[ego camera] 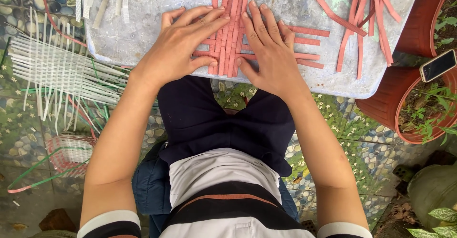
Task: Weaving pink plastic strips together to create a patterned mat on a work surface.
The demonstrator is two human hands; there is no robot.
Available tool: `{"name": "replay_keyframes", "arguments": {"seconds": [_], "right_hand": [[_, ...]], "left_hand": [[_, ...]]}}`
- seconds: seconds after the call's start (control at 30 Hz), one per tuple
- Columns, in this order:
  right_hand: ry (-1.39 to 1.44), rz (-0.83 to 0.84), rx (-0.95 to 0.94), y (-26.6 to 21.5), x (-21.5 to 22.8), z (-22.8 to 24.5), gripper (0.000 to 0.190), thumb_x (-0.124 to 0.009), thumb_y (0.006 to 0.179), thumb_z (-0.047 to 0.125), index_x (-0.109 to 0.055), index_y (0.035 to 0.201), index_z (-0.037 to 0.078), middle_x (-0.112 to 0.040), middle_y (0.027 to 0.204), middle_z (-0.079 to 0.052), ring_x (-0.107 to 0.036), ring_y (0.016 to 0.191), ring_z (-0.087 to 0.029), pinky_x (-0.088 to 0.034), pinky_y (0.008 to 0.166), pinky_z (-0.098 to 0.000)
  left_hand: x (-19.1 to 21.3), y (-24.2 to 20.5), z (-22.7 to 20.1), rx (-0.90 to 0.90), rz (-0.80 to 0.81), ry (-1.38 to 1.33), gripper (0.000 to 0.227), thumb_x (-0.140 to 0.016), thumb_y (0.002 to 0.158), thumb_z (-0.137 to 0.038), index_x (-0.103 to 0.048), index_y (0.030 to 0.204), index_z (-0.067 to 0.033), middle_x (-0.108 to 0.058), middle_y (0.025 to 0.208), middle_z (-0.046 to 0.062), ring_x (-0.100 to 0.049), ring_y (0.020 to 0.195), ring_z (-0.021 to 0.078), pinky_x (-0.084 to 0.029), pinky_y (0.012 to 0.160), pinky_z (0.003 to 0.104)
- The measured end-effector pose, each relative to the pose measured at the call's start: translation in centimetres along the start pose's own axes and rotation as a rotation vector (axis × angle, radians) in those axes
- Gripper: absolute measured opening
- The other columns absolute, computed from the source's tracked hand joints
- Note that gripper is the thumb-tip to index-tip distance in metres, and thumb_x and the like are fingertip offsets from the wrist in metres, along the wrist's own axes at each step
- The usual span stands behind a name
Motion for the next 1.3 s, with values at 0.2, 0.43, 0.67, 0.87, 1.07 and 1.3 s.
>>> {"name": "replay_keyframes", "arguments": {"seconds": [0.2,0.43,0.67,0.87,1.07,1.3], "right_hand": [[-0.142,-0.038,0.039,0.0,0.3,0.4,0.070,-0.049,0.101,0.043,-0.026,0.157,0.006,-0.015,0.163,-0.011,-0.019,0.151,-0.030,-0.034,0.108,-0.0503],[-0.119,-0.026,0.043,-0.1,0.0,0.4,0.070,-0.050,0.101,0.039,-0.026,0.156,0.004,-0.013,0.163,-0.012,-0.017,0.151,-0.032,-0.032,0.110,-0.0517],[0.047,0.033,0.022,0.1,0.8,-0.6,0.070,-0.051,0.107,0.044,-0.020,0.157,0.005,-0.011,0.163,-0.010,-0.016,0.152,-0.032,-0.031,0.109,-0.0496],[0.292,-0.090,-0.031,-2.4,5.3,-1.2,0.056,-0.048,0.109,0.029,-0.024,0.154,0.007,-0.023,0.162,-0.012,-0.015,0.152,-0.032,-0.015,0.122,-0.0613],[0.297,-0.331,0.097,-3.0,5.4,-0.1,0.032,-0.059,0.100,0.007,-0.056,0.130,-0.001,-0.056,0.136,-0.017,-0.049,0.129,-0.035,-0.038,0.111,-0.0520],[0.241,-0.366,0.078,-2.0,2.8,1.3,0.027,-0.048,0.105,0.016,-0.056,0.127,0.004,-0.047,0.142,-0.015,-0.043,0.131,-0.038,-0.039,0.107,-0.0536]], "left_hand": [[0.1,0.6,-0.5,-0.012,0.045,0.002,0.095,-0.083,0.077,-0.025,-0.028,0.152,-0.0083,-0.039,0.156,0.009,-0.035,0.141,0.0272,-0.022,0.103,0.047],[0.0,0.7,-0.1,-0.013,0.041,-0.003,0.119,-0.090,0.071,-0.029,-0.009,0.155,-0.0096,-0.037,0.160,0.013,-0.041,0.139,0.0297,-0.021,0.107,0.043],[0.7,0.1,0.6,0.078,0.031,-0.318,0.099,-0.081,0.089,-0.028,-0.008,0.156,-0.0205,-0.023,0.164,0.007,-0.049,0.137,0.0300,-0.020,0.119,0.045],[4.2,-2.8,1.2,0.073,-0.297,-0.581,0.083,-0.075,0.098,-0.018,-0.017,0.157,-0.0164,-0.026,0.164,0.010,-0.030,0.155,0.0352,-0.031,0.125,0.054],[2.9,-1.7,0.6,0.149,-0.099,-0.307,0.063,-0.067,0.092,-0.030,-0.041,0.147,-0.0097,-0.047,0.148,0.012,-0.040,0.137,0.0350,-0.027,0.111,0.060],[1.0,-1.6,1.7,0.141,0.028,-0.151,0.072,-0.073,0.086,-0.023,-0.040,0.149,-0.0112,-0.041,0.153,0.005,-0.037,0.136,0.0295,-0.025,0.105,0.048]]}}
Point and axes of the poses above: each hand's wrist, its own y-axis towards the middle knuckle, its own x-axis out of the back of the hand, z = x × y, the point moved 9 cm from there along y, towards the middle knuckle
